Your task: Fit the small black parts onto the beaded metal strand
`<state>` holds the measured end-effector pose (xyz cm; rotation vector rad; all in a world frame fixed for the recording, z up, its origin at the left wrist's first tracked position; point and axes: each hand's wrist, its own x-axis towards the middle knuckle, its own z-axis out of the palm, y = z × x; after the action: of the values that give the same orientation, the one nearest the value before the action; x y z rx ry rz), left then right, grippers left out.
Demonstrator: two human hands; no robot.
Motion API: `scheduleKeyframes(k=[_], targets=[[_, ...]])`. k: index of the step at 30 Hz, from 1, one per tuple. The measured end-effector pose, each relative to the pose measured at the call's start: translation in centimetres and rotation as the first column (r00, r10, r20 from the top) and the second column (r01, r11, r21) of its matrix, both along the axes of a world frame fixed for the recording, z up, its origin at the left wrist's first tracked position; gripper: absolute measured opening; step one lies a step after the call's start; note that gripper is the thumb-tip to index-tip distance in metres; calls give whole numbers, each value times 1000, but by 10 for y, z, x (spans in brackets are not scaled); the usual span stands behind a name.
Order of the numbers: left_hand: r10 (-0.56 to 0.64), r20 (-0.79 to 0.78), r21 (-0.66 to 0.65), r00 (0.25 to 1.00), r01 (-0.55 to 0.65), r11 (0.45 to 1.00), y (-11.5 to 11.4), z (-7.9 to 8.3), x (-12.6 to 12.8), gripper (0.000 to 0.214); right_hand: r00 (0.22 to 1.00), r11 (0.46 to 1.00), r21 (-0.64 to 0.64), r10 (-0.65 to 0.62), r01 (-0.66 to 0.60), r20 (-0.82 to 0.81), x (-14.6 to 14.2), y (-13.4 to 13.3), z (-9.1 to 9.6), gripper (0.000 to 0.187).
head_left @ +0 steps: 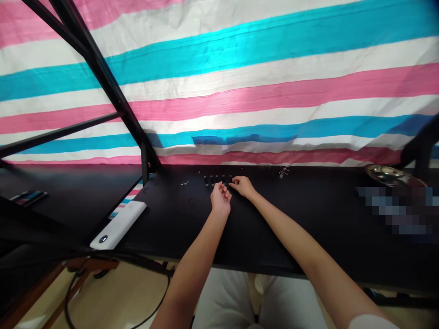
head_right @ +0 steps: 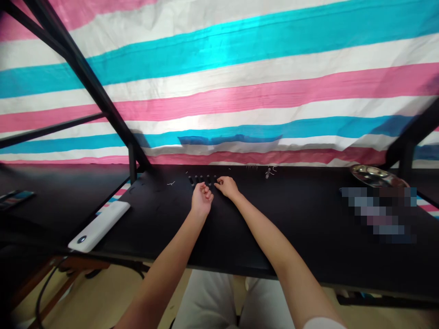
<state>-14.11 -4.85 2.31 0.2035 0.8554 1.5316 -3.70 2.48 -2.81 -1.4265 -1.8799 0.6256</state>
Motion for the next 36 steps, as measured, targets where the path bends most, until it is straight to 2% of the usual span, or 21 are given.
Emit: scheduleKeyframes(k=[5, 14, 16, 19, 20, 24, 28, 33, 36], targets=[[-24, -3, -4, 1000, 24, 1000, -1, 4, 1, 18, 1000, 1000, -28, -11, 11, 6, 0, 1, 1, 17], [-46, -23, -8, 999, 46, 999, 0, 0, 1, 21, 998, 999, -37, -12, 14, 67, 5, -1, 2, 22], [-47, -26, -10, 999, 47, 999, 1, 0, 1, 21, 994, 999, -48, -14, 19, 105, 11, -3, 5, 24], [-40, -23, -8, 999, 39, 999, 1, -1, 1, 18, 981, 996, -72, -42, 56, 188, 28, -9, 11, 12], [-37, -24, -4, 999, 37, 999, 1, -1, 1, 18, 972, 994, -75, -65, 84, 225, 35, -11, 14, 8], [-27, -51, 4, 998, 27, 1000, 1, -1, 2, 17, 911, 973, -63, -183, 221, 370, 64, -24, 22, 13], [-6, -89, 8, 996, 7, 1000, 0, -2, 4, 19, 856, 935, -96, -268, 342, 442, 97, -33, 27, 13], [12, -154, 31, 988, -8, 1000, -1, -3, 8, 21, 750, 825, -100, -447, 556, 487, 137, -29, 27, 20], [24, -185, 56, 982, -14, 998, -1, -3, 9, 19, 734, 773, -123, -521, 622, 436, 152, -26, 24, 20]])
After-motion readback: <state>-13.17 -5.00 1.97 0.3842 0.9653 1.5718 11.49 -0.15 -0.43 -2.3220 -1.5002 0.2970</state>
